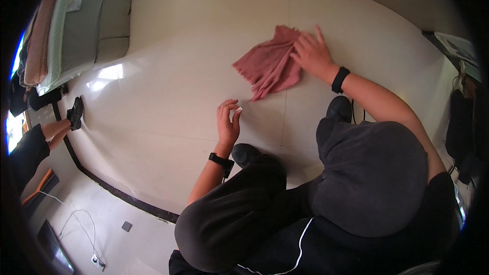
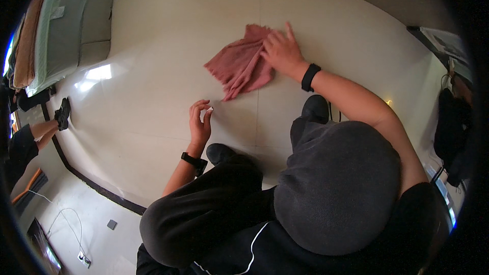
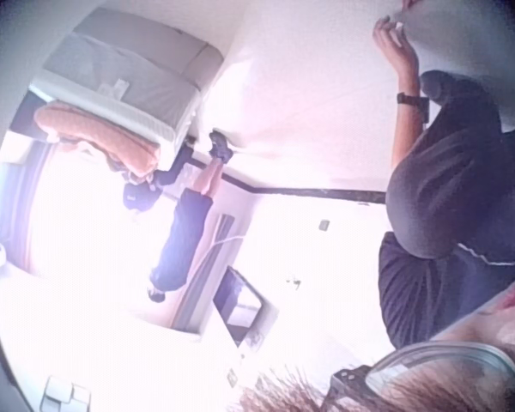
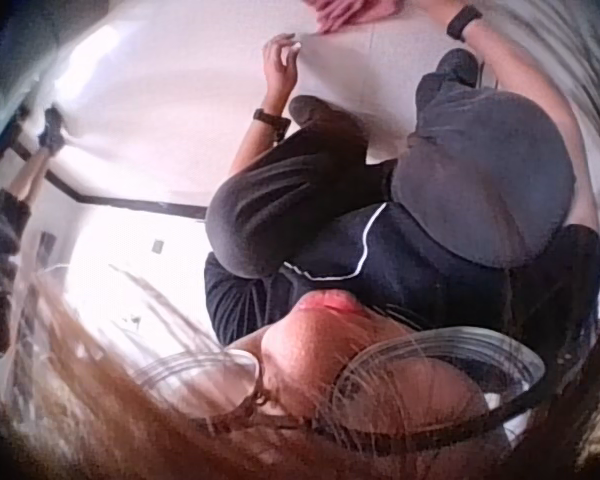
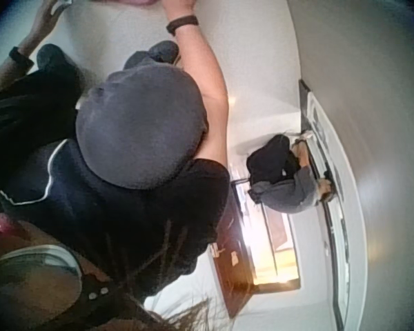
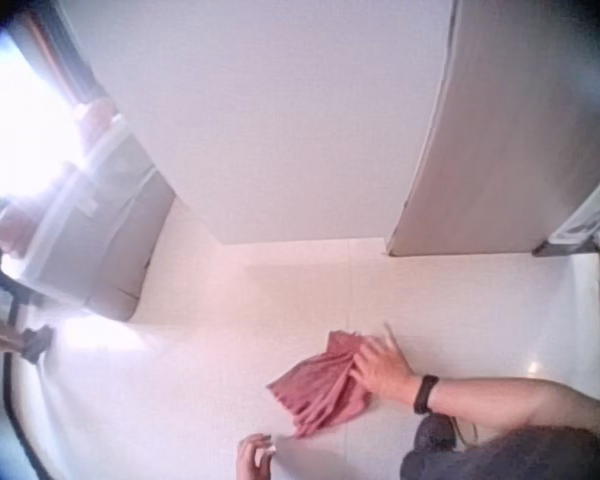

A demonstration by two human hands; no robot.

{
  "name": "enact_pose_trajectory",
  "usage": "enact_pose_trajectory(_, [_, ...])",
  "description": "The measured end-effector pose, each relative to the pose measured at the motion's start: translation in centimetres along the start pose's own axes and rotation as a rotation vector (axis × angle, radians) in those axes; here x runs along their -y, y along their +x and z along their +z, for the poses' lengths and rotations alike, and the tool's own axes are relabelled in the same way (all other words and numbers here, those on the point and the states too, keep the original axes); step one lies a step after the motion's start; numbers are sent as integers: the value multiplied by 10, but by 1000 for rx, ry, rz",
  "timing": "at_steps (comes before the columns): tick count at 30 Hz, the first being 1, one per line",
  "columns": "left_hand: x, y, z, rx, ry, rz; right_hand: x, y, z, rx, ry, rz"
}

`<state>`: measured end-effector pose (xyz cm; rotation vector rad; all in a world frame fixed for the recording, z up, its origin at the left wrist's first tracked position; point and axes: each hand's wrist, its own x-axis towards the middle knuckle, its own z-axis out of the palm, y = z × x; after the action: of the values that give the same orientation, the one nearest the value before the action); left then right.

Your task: The person wipes the floor with a pink cloth by hand, moving the cloth in a circular and back-and-forth motion across the surface.

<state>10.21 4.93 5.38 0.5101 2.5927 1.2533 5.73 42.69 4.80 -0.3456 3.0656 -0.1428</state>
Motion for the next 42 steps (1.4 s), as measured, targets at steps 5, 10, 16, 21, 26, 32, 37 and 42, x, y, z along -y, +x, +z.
enact_pose_trajectory(5, [5,-3,2,-30,28,24,-18,13,-3,-140,71,133])
enact_pose_trajectory(10, [8,-4,3,-66,44,-19,18,0,26,-11,295,-162])
enact_pose_trajectory(16, [5,-13,4,-63,21,-44,77,-64,58,319,368,-1001])
enact_pose_trajectory(21, [3,-12,10,-51,-3,-41,77,-100,80,356,551,-1232])
enact_pose_trajectory(26, [6,-16,9,-42,-10,-34,72,-74,78,260,500,-1109])
enact_pose_trajectory(32, [10,-23,10,-43,5,-48,33,19,49,106,291,-462])
enact_pose_trajectory(37, [22,-35,11,-86,-39,-90,16,52,42,13,213,-182])
enact_pose_trajectory(42, [27,-44,18,-98,-54,-131,70,35,69,-22,173,-275])
